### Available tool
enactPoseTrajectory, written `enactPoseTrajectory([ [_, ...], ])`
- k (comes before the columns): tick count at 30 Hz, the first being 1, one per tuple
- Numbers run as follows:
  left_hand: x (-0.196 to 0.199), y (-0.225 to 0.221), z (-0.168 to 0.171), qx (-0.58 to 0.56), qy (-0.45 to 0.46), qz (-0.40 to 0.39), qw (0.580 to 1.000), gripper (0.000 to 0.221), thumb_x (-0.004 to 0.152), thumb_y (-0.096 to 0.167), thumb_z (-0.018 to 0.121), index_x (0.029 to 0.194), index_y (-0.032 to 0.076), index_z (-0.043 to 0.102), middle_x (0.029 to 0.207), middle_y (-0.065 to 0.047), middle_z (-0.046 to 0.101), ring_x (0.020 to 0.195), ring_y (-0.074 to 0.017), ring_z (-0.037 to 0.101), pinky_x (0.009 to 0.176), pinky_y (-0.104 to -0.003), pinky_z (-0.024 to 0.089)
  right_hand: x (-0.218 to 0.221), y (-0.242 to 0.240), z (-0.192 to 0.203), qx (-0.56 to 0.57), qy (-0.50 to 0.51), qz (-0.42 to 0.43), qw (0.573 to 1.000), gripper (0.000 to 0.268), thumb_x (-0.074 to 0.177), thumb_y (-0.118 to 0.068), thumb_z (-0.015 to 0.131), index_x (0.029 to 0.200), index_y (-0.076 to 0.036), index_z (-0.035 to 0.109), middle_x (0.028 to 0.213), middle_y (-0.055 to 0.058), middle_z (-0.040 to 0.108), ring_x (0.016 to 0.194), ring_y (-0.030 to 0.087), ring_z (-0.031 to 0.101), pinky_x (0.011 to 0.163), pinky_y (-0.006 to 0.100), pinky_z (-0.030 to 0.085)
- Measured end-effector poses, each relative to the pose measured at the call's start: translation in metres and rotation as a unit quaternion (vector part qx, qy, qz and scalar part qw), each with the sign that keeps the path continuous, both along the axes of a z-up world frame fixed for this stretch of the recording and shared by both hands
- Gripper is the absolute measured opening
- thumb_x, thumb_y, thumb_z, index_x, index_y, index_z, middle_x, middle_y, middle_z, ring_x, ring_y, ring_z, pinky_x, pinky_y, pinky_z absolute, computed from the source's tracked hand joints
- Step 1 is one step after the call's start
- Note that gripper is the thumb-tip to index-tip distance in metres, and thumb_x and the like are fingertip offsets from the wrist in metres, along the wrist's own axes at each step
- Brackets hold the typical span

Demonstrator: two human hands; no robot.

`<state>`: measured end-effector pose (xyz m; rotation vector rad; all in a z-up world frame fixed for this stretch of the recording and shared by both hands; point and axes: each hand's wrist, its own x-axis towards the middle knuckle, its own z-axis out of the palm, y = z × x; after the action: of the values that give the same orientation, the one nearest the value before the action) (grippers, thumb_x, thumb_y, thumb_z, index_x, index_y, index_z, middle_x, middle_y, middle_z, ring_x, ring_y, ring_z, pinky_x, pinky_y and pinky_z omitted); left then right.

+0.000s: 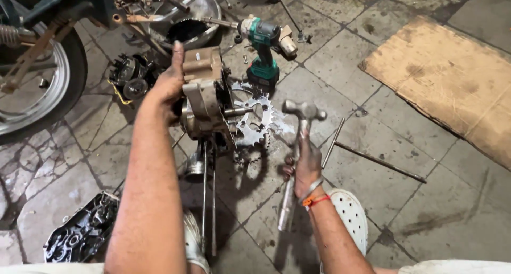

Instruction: Assembling the internal gear components into the crankcase of a motorcycle engine.

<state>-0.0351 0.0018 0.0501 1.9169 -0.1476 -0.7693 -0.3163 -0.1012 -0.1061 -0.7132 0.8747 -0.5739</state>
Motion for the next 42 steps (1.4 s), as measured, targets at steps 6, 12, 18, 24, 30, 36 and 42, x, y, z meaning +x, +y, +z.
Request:
enactPoseTrajectory([
  [6,0.021,0.008,-0.038,-0.100,-0.050,-0.017,0.994,0.083,0.086,0.079,0.045,0.144,0.024,0.065,0.148,-0.009,0.050,0.129,-0.0250,0.046,0.101,-0.051,0.039,-0.004,0.030,0.052,-0.060,-0.018,0.046,0.997,0.037,0.099,-0.045,0.061,0.094,-0.009,0.053,0.060,-0.002,0.048,0.042,0.010,0.048,0.034,0.028,0.036],
  [12,0.011,0.001,-0.033,-0.215,0.043,0.015,0.976,0.074,0.084,0.072,0.057,0.123,0.011,0.070,0.112,-0.009,0.076,0.096,-0.0233,0.075,0.081,-0.044,0.062,0.012,0.016,0.076,-0.089,-0.002,0.079,0.993,0.029,0.099,-0.035,0.059,0.102,-0.006,0.059,0.061,0.003,0.054,0.040,0.014,0.048,0.033,0.029,0.040],
  [18,0.011,0.000,-0.027,-0.230,0.055,0.001,0.972,0.070,0.083,0.069,0.062,0.121,0.012,0.072,0.114,-0.008,0.076,0.096,-0.0237,0.074,0.081,-0.044,0.061,0.073,-0.051,0.064,-0.105,-0.030,0.090,0.990,0.027,0.099,-0.029,0.059,0.119,-0.013,0.065,0.069,0.000,0.054,0.046,0.011,0.050,0.035,0.028,0.045],
  [24,0.004,-0.002,-0.019,-0.210,0.051,0.017,0.976,0.068,0.083,0.068,0.062,0.122,0.013,0.072,0.113,-0.007,0.076,0.095,-0.0226,0.074,0.082,-0.044,0.060,0.101,-0.065,0.063,-0.131,-0.114,0.125,0.977,0.025,0.102,-0.028,0.062,0.115,-0.006,0.062,0.069,-0.001,0.046,0.048,0.010,0.048,0.034,0.025,0.039],
  [30,-0.001,-0.005,-0.018,-0.205,0.045,0.019,0.978,0.072,0.081,0.071,0.062,0.124,0.014,0.071,0.115,-0.007,0.076,0.098,-0.0216,0.072,0.085,-0.044,0.058,0.103,-0.057,0.042,-0.182,-0.066,0.107,0.975,0.034,0.102,-0.026,0.057,0.135,-0.022,0.059,0.069,-0.002,0.051,0.047,0.008,0.051,0.036,0.024,0.042],
  [36,-0.005,-0.007,-0.011,-0.161,0.026,0.034,0.986,0.075,0.079,0.073,0.060,0.125,0.015,0.071,0.114,-0.006,0.076,0.100,-0.0199,0.072,0.086,-0.043,0.058,0.097,-0.046,0.074,-0.097,-0.069,0.099,0.988,0.031,0.102,-0.025,0.054,0.130,-0.014,0.060,0.065,-0.002,0.057,0.045,0.010,0.055,0.034,0.026,0.045],
  [42,0.005,-0.010,-0.020,-0.172,0.047,0.042,0.983,0.072,0.082,0.071,0.061,0.123,0.013,0.072,0.113,-0.010,0.076,0.097,-0.0222,0.072,0.083,-0.041,0.058,0.109,-0.051,0.042,-0.083,-0.068,0.115,0.988,0.026,0.099,-0.032,0.055,0.116,-0.014,0.062,0.059,0.003,0.057,0.038,0.012,0.050,0.030,0.027,0.040],
])
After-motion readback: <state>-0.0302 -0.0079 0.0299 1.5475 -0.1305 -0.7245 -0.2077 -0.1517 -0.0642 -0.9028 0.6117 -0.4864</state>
